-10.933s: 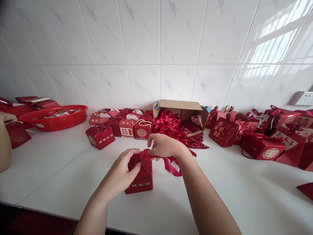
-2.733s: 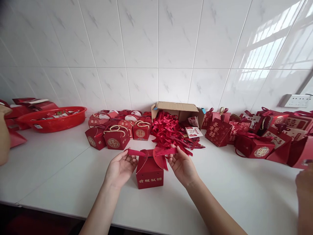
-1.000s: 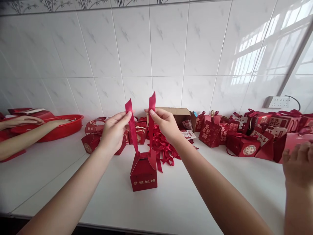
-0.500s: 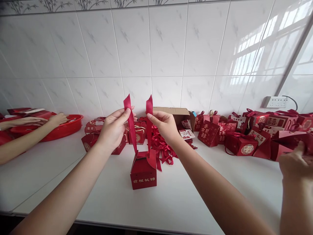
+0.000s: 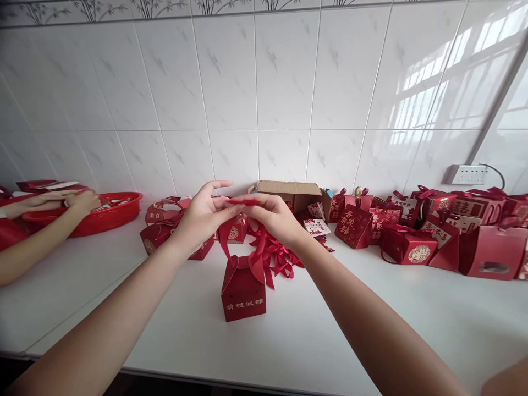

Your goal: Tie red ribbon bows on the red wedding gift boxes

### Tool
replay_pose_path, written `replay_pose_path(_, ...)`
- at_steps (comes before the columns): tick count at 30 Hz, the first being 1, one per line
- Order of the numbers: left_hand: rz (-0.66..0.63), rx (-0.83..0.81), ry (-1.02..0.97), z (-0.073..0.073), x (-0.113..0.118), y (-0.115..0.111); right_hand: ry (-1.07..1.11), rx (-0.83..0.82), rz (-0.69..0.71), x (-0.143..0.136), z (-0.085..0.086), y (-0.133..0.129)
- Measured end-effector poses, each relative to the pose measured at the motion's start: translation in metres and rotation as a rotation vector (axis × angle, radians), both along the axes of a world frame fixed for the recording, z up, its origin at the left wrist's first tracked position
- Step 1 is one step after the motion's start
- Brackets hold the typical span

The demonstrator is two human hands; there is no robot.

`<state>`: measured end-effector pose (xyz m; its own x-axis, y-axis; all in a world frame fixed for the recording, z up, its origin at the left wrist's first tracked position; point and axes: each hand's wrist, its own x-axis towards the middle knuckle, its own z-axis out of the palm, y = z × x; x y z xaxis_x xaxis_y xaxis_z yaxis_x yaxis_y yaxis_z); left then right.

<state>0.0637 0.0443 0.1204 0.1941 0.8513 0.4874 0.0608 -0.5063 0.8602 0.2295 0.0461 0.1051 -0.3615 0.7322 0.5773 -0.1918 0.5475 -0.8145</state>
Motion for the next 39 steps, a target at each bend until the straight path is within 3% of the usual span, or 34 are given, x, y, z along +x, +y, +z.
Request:
replay_pose_path(6,-0.164,-0.125,0.018,-0.002,-0.007,-0.002,-0.073,0.0,0.035,0.005,-0.011,0.0)
replay_pose_path(8,-0.206,-0.221,-0.053,-0.004,-0.01,-0.002,-0.178,0.149,-0.03,0.009,-0.014,0.0)
replay_pose_path(13,-0.269,-0.388,-0.176,-0.006,-0.013,0.001,-0.43,0.712,-0.383,0.019,-0.022,0.004)
replay_pose_path(17,-0.299,-0.357,-0.174,-0.009,-0.011,0.002,-0.498,0.859,-0.525,0.017,-0.028,0.006)
replay_pose_path(20,-0.056,-0.065,-0.033,-0.015,-0.012,0.0,-0.38,0.777,-0.603,0.014,-0.033,0.001)
replay_pose_path(24,0.401,0.458,0.293,-0.026,-0.036,0.001,-0.244,0.483,-0.886,0.033,-0.051,-0.012)
replay_pose_path(26,0.544,0.532,0.439,-0.037,-0.064,0.002,-0.385,0.32,-1.001,0.057,-0.07,-0.02)
replay_pose_path(28,0.624,0.477,0.582,-0.054,-0.097,0.004,-0.586,0.12,-1.084,0.085,-0.094,-0.029)
replay_pose_path(30,0.637,0.334,0.704,-0.076,-0.127,0.005,-0.759,-0.065,-1.11,0.109,-0.121,-0.037)
replay_pose_path(33,0.485,0.101,0.725,-0.108,-0.15,0.005,-0.891,-0.211,-1.008,0.123,-0.151,-0.043)
replay_pose_path(35,0.42,0.041,0.634,-0.122,-0.145,0.004,-0.89,-0.14,-1.022,0.117,-0.157,-0.042)
replay_pose_path(37,0.413,0.049,0.553,-0.129,-0.126,0.003,-0.825,-0.027,-1.043,0.1,-0.151,-0.039)
replay_pose_path(39,0.382,0.043,0.489,-0.131,-0.1,0.002,-0.739,0.043,-0.924,0.077,-0.139,-0.034)
